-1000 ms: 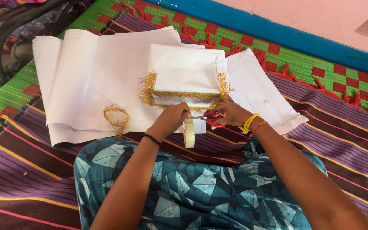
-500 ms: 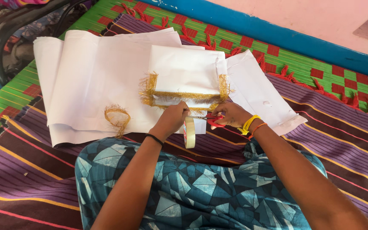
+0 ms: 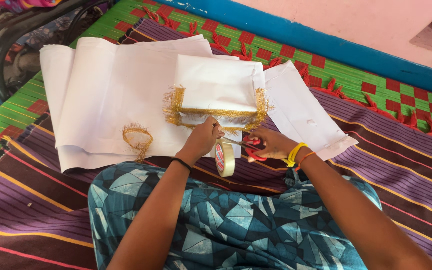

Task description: The person sits on a mat and decorates a white rectangular gift box with a gold tinsel border. They use scissors to cut pieces of clear tape and press the tape over the tinsel to secure it to the box. The person repeatedly cuts tape and applies it along the edges of the box.

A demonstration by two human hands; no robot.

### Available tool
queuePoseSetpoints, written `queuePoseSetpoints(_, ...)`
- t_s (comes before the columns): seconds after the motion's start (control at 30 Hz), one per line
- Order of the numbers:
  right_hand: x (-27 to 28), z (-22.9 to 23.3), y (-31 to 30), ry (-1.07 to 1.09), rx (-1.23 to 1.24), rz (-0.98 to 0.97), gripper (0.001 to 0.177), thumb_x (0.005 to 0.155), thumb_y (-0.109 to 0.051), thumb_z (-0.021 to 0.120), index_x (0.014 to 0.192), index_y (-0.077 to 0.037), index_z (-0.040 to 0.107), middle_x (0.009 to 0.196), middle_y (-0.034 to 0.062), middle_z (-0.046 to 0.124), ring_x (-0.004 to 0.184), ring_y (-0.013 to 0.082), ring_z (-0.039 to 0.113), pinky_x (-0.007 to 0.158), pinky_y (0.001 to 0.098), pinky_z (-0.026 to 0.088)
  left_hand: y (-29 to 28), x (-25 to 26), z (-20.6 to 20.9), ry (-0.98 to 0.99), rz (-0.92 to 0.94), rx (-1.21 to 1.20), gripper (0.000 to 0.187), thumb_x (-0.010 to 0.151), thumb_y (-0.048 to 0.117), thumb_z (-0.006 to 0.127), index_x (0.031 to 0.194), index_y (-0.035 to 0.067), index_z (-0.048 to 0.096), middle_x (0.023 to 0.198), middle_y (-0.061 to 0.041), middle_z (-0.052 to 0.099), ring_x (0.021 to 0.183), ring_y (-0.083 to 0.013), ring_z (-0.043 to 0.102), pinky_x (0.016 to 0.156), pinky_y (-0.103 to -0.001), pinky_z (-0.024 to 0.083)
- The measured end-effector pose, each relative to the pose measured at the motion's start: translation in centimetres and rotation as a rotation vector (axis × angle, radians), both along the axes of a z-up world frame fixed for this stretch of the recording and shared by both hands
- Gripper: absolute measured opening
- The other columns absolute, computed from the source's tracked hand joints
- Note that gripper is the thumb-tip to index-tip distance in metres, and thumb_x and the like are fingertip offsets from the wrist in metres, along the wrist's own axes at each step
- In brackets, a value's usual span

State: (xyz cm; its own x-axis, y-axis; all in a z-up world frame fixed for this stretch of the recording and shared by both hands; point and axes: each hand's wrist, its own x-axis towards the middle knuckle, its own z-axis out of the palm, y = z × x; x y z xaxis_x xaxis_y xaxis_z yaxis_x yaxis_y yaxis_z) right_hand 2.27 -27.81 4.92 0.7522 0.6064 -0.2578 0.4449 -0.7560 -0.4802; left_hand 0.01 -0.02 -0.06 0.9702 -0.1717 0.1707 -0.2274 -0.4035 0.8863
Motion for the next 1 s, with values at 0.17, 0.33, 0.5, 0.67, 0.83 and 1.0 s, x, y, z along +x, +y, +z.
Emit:
queuePoseSetpoints(0.17, -0.2, -1.9, -0.6, 0.178, 0.118, -0.120, 0.082, 0.072, -0.057, 0.081, 0.132, -0.007, 0.055, 0.123, 0.0111, 0.062, 0.108, 0.0286, 0.063, 0.092, 0.0387, 0.052, -0.3, -0.1, 0.0, -0.018, -0.005, 0.015, 0.018, 0.104, 0.018, 0.051, 0.104, 0.000, 0.051, 0.092, -0.020, 0.077, 0.088, -0.0295, 0.078, 0.073, -0.039, 0.060)
queuePoseSetpoints(0.33, 1.1, -2.0, -1.8, 0.158, 0.178, -0.120, 0.072, 0.083, -0.054, 0.083, 0.120, -0.001, 0.051, 0.110, 0.0195, 0.054, 0.091, 0.0337, 0.055, 0.082, 0.0407, 0.049, -0.4, -0.6, 0.2, -0.055, -0.001, 0.022, 0.018, 0.105, 0.018, 0.050, 0.104, 0.000, 0.051, 0.091, -0.019, 0.077, 0.090, -0.0284, 0.078, 0.073, -0.038, 0.060)
queuePoseSetpoints(0.5, 0.9, -2.3, -4.5, 0.082, -0.113, -0.145, 0.065, 0.076, -0.054, 0.086, 0.114, -0.006, 0.064, 0.101, 0.0143, 0.069, 0.095, 0.0267, 0.066, 0.084, 0.0379, 0.052, -0.5, -1.1, 0.8, -0.015, 0.001, -0.010, 0.019, 0.105, 0.019, 0.050, 0.105, 0.000, 0.051, 0.092, -0.018, 0.076, 0.091, -0.0263, 0.079, 0.072, -0.037, 0.060)
queuePoseSetpoints(0.67, 0.1, -4.2, -6.4, 0.110, -0.184, -0.075, 0.054, 0.070, -0.032, 0.087, 0.119, -0.013, 0.072, 0.111, 0.0101, 0.076, 0.103, 0.0257, 0.072, 0.089, 0.0360, 0.055, -1.0, -1.8, 1.9, -0.021, -0.006, 0.020, 0.018, 0.103, 0.019, 0.054, 0.103, 0.002, 0.056, 0.091, -0.016, 0.077, 0.089, -0.0245, 0.079, 0.073, -0.038, 0.059)
queuePoseSetpoints(0.83, -0.9, -1.7, -4.2, -0.066, -0.129, -0.236, 0.033, 0.081, -0.018, 0.079, 0.114, -0.018, 0.076, 0.107, 0.0110, 0.078, 0.095, 0.0278, 0.074, 0.086, 0.0377, 0.057, -1.4, -2.4, 2.8, -0.064, -0.002, 0.054, 0.019, 0.102, 0.021, 0.055, 0.103, 0.002, 0.055, 0.089, -0.015, 0.077, 0.087, -0.0253, 0.078, 0.071, -0.039, 0.058)
queuePoseSetpoints(1.0, -2.3, 2.7, 0.0, -0.578, 0.269, -0.481, 0.013, 0.098, -0.023, 0.072, 0.106, -0.014, 0.077, 0.104, 0.0102, 0.073, 0.078, 0.0280, 0.068, 0.078, 0.0411, 0.056, -1.6, -2.7, 3.5, -0.062, 0.028, 0.115, 0.017, 0.101, 0.021, 0.056, 0.103, 0.004, 0.058, 0.086, -0.013, 0.078, 0.083, -0.0297, 0.076, 0.072, -0.041, 0.056)
